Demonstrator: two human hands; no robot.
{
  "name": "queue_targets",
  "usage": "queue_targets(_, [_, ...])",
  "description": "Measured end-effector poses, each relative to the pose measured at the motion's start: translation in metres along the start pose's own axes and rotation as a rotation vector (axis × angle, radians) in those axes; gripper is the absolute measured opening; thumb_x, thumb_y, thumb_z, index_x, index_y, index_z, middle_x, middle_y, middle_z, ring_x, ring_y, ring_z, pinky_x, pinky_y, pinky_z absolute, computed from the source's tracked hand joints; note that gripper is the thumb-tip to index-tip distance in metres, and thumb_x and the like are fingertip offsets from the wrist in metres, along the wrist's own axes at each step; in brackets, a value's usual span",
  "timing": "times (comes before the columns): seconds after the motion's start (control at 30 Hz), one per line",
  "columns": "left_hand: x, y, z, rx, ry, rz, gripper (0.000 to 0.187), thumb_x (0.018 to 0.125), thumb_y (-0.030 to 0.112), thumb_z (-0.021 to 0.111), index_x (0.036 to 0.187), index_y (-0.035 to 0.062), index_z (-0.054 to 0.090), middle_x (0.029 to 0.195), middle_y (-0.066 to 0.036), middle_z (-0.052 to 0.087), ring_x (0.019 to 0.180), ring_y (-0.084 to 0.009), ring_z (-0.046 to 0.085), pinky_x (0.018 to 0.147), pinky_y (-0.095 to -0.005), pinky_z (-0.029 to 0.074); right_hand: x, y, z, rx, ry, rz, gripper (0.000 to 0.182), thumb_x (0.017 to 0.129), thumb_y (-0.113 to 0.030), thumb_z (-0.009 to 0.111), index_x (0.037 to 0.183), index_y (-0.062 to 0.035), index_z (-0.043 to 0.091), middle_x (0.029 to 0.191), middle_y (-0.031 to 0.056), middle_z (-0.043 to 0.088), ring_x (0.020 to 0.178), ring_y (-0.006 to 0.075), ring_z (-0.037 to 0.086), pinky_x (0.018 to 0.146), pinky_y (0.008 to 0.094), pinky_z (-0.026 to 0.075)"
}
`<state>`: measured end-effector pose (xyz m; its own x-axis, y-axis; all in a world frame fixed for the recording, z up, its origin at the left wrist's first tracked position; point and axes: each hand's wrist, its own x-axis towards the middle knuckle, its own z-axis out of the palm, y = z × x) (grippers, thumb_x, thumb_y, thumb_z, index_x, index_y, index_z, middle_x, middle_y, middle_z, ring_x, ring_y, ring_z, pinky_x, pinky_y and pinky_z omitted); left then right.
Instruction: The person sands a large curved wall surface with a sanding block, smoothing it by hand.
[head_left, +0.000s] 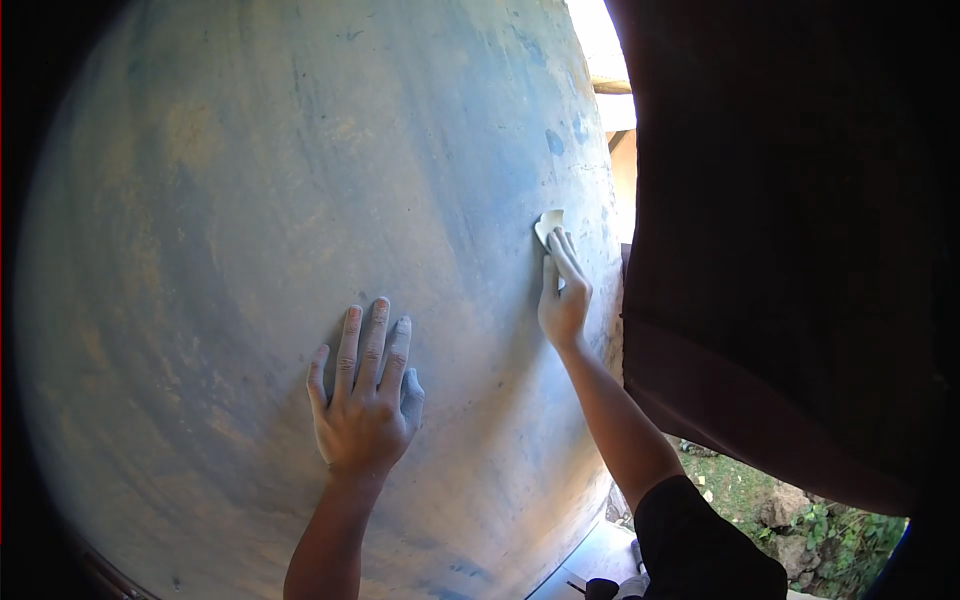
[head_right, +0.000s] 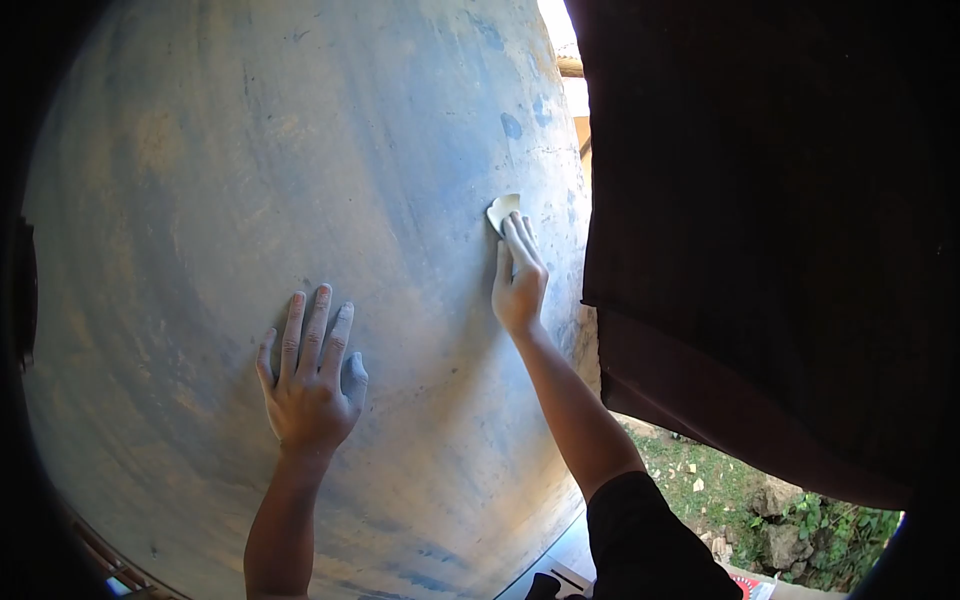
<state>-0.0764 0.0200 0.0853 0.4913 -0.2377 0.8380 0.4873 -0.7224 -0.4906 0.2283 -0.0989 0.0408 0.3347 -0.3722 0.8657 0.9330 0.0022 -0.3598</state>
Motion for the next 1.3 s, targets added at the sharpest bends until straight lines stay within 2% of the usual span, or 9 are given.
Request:
queue_targets(0.33, [0.0, 0.001, 0.0, -0.001, -0.003, 0.015, 0.053, 0.09, 0.026, 0.068, 0.143, 0.0218, 0.065, 0.164, -0.002, 0.052, 0.155, -0.0249, 0.043, 0.122, -0.0513, 0.031, -0.042, -0.036, 0.006, 0.018, -0.065, -0.072, 0.036, 0.102, 0.003, 0.061, 0.138, 0.0063, 0.066, 0.149, 0.0264, 0.06, 0.146, 0.0419, 0.05, 0.123, 0.0488, 0.04])
queue_targets(0.7, [0.001, -0.001, 0.001, -0.017, 0.004, 0.029, 0.054, 0.087, 0.026, 0.069, 0.141, 0.0216, 0.067, 0.162, -0.001, 0.054, 0.154, -0.0237, 0.044, 0.122, -0.0501, 0.03, -0.006, -0.02, 0.005, 0.017, -0.079, -0.161, 0.037, 0.102, -0.001, 0.064, 0.138, 0.0062, 0.065, 0.15, 0.0281, 0.058, 0.144, 0.0443, 0.051, 0.121, 0.048, 0.042])
queue_targets(0.83, [0.003, 0.001, -0.003, -0.03, -0.01, 0.018, 0.056, 0.085, 0.023, 0.07, 0.14, 0.0207, 0.067, 0.161, -0.002, 0.055, 0.153, -0.0247, 0.044, 0.121, -0.0508, 0.031, 0.026, -0.02, 0.024, -0.078, -0.101, -0.227, 0.04, 0.108, -0.019, 0.059, 0.146, -0.0131, 0.065, 0.161, 0.0159, 0.051, 0.155, 0.0412, 0.037, 0.125, 0.0541, 0.033])
queue_targets(0.93, [0.002, 0.003, -0.005, -0.044, -0.025, 0.01, 0.056, 0.085, 0.022, 0.071, 0.141, 0.0207, 0.067, 0.162, -0.003, 0.054, 0.154, -0.0254, 0.044, 0.121, -0.0512, 0.031, 0.016, -0.041, 0.026, -0.068, -0.21, -0.244, 0.04, 0.11, -0.02, 0.055, 0.148, -0.0218, 0.064, 0.163, 0.0082, 0.051, 0.157, 0.038, 0.035, 0.127, 0.0541, 0.029])
queue_targets(1.03, [0.004, 0.004, -0.006, -0.035, -0.023, 0.009, 0.056, 0.086, 0.022, 0.071, 0.141, 0.0206, 0.067, 0.162, -0.003, 0.054, 0.154, -0.0258, 0.044, 0.121, -0.0512, 0.031, 0.01, -0.036, 0.018, -0.005, -0.234, -0.227, 0.041, 0.109, -0.018, 0.056, 0.149, -0.0217, 0.064, 0.162, 0.0074, 0.052, 0.157, 0.0373, 0.036, 0.128, 0.0539, 0.029])
queue_targets(1.1, [0.003, 0.003, -0.005, -0.016, -0.022, 0.024, 0.056, 0.086, 0.023, 0.071, 0.141, 0.0206, 0.067, 0.162, -0.003, 0.053, 0.154, -0.0259, 0.044, 0.121, -0.0513, 0.031, 0.032, 0.004, 0.02, 0.019, -0.086, -0.265, 0.036, 0.109, -0.01, 0.054, 0.143, -0.0047, 0.066, 0.157, 0.0202, 0.054, 0.152, 0.0399, 0.043, 0.127, 0.0523, 0.031])
queue_targets(1.17, [0.003, 0.003, -0.003, -0.001, -0.017, 0.027, 0.055, 0.086, 0.023, 0.072, 0.142, 0.0205, 0.066, 0.163, -0.003, 0.053, 0.154, -0.0259, 0.043, 0.121, -0.0514, 0.031, 0.045, 0.007, 0.019, 0.032, 0.043, 0.035, 0.035, 0.109, -0.007, 0.051, 0.14, 0.0015, 0.066, 0.155, 0.0235, 0.054, 0.152, 0.0401, 0.043, 0.129, 0.0505, 0.029])
queue_targets(1.27, [0.002, 0.003, -0.002, -0.012, -0.031, 0.025, 0.056, 0.087, 0.024, 0.072, 0.142, 0.0204, 0.066, 0.164, -0.003, 0.052, 0.155, -0.0258, 0.043, 0.121, -0.0515, 0.031, 0.045, -0.002, 0.03, 0.002, 0.042, 0.036, 0.035, 0.108, -0.005, 0.05, 0.139, 0.0022, 0.065, 0.156, 0.0226, 0.051, 0.153, 0.0398, 0.039, 0.131, 0.0489, 0.026])
queue_targets(1.3, [0.003, 0.003, -0.002, -0.012, -0.032, 0.026, 0.056, 0.087, 0.024, 0.072, 0.143, 0.0203, 0.066, 0.164, -0.003, 0.052, 0.155, -0.0259, 0.043, 0.122, -0.0516, 0.031, 0.037, -0.009, 0.032, 0.003, -0.044, -0.142, 0.035, 0.107, -0.004, 0.05, 0.139, 0.0038, 0.064, 0.158, 0.0207, 0.048, 0.155, 0.0392, 0.035, 0.132, 0.0491, 0.025])
